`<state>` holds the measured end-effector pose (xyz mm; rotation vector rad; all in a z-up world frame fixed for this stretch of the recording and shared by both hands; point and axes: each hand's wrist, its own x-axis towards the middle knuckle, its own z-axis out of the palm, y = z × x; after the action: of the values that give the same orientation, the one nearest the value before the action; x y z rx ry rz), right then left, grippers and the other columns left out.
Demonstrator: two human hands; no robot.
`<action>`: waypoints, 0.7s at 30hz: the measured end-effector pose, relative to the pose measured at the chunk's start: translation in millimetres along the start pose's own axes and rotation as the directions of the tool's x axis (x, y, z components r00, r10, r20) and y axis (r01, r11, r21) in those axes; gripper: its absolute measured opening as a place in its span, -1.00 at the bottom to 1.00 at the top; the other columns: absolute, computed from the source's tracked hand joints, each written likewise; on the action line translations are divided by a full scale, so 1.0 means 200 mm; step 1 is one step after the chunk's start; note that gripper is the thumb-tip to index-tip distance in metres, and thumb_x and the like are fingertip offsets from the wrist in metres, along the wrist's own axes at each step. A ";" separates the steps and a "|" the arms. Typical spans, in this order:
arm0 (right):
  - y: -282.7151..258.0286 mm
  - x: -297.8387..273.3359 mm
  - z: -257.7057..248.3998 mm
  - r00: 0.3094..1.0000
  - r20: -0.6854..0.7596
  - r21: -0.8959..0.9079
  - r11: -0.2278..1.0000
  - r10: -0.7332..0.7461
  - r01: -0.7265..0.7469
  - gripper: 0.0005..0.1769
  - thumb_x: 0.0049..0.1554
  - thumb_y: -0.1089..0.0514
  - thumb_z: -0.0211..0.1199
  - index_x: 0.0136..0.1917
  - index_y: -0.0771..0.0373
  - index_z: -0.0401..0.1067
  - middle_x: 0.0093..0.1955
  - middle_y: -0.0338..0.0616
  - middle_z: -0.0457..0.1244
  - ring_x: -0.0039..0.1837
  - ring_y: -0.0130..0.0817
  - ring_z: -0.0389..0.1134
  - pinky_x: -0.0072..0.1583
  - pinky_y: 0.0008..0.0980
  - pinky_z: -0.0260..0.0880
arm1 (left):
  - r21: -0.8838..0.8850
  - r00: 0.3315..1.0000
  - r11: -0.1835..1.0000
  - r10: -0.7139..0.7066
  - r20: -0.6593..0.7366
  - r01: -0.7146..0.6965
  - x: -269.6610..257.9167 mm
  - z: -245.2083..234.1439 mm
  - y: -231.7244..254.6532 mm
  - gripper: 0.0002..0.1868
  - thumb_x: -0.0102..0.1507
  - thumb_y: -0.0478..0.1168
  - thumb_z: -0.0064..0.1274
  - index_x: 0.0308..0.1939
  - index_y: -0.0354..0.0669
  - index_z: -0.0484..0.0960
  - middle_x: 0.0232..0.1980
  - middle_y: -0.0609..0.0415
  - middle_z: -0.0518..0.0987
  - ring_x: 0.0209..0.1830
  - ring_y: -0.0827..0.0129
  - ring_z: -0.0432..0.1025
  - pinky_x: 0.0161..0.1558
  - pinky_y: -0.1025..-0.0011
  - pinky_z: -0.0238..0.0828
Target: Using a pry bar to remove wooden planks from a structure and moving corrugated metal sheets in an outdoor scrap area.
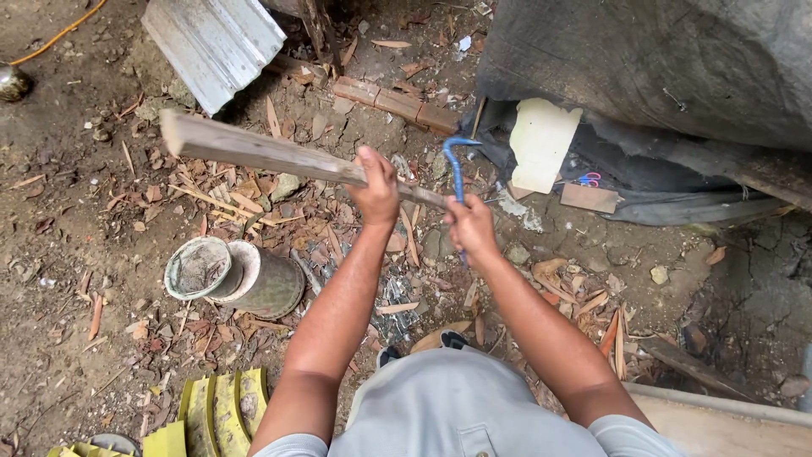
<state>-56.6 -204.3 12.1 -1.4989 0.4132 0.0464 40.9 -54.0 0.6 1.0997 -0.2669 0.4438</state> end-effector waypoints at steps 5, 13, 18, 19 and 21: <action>0.24 0.21 -0.29 0.958 0.075 0.606 0.750 0.276 -0.264 -0.61 0.37 -0.13 -0.07 -0.13 0.17 0.29 -0.53 -0.44 -0.02 -0.56 -0.63 -0.10 -0.55 -0.55 -0.15 | -0.020 0.996 0.999 0.040 -0.077 -0.042 0.12 -0.06 0.12 -0.46 0.52 0.12 -0.23 -0.51 -0.01 0.23 -0.61 0.27 0.21 -0.69 0.52 0.10 -0.63 0.44 0.07; 0.12 0.01 -0.06 0.948 0.214 0.421 0.854 0.233 -0.305 -0.67 0.37 -0.10 -0.06 -0.13 0.13 0.21 -0.48 -0.43 -0.04 -0.54 -0.58 -0.12 -0.53 -0.46 -0.17 | -0.170 0.994 0.983 -0.078 -0.079 0.064 0.05 0.11 0.01 -0.49 0.51 0.07 -0.22 -0.49 -0.04 0.19 -0.61 0.26 0.15 -0.68 0.52 0.05 -0.59 0.43 0.04; 0.16 0.01 -0.03 0.946 0.178 0.422 0.848 0.270 -0.321 -0.61 0.37 -0.17 -0.11 -0.16 0.10 0.17 -0.48 -0.41 -0.04 -0.55 -0.58 -0.12 -0.54 -0.46 -0.18 | -0.194 0.988 0.980 -0.063 -0.140 0.036 0.02 0.12 0.09 -0.48 0.51 0.05 -0.18 -0.50 -0.06 0.18 -0.59 0.25 0.14 -0.65 0.49 0.06 -0.57 0.42 0.01; 0.19 0.06 -0.04 0.956 0.114 0.512 0.809 0.269 -0.289 -0.63 0.38 -0.16 -0.13 -0.14 0.09 0.17 -0.47 -0.41 -0.03 -0.54 -0.59 -0.11 -0.53 -0.47 -0.16 | -0.190 0.989 0.981 -0.052 -0.135 0.026 0.04 0.10 0.09 -0.46 0.52 0.07 -0.20 -0.51 -0.06 0.18 -0.59 0.25 0.15 -0.65 0.49 0.08 -0.57 0.43 0.01; 0.25 0.07 -0.05 0.956 0.039 0.605 0.754 0.292 -0.256 -0.64 0.38 -0.15 -0.14 -0.13 0.09 0.17 -0.45 -0.41 -0.02 -0.53 -0.60 -0.10 -0.52 -0.48 -0.13 | -0.181 0.991 0.983 -0.064 -0.121 0.042 0.02 0.07 0.04 -0.44 0.53 0.09 -0.23 -0.52 -0.05 0.18 -0.59 0.25 0.16 -0.64 0.49 0.09 -0.57 0.43 0.01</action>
<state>-60.6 -213.6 -38.9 -0.7915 0.6278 0.0939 39.9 -62.7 15.1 0.8975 -0.1614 0.4317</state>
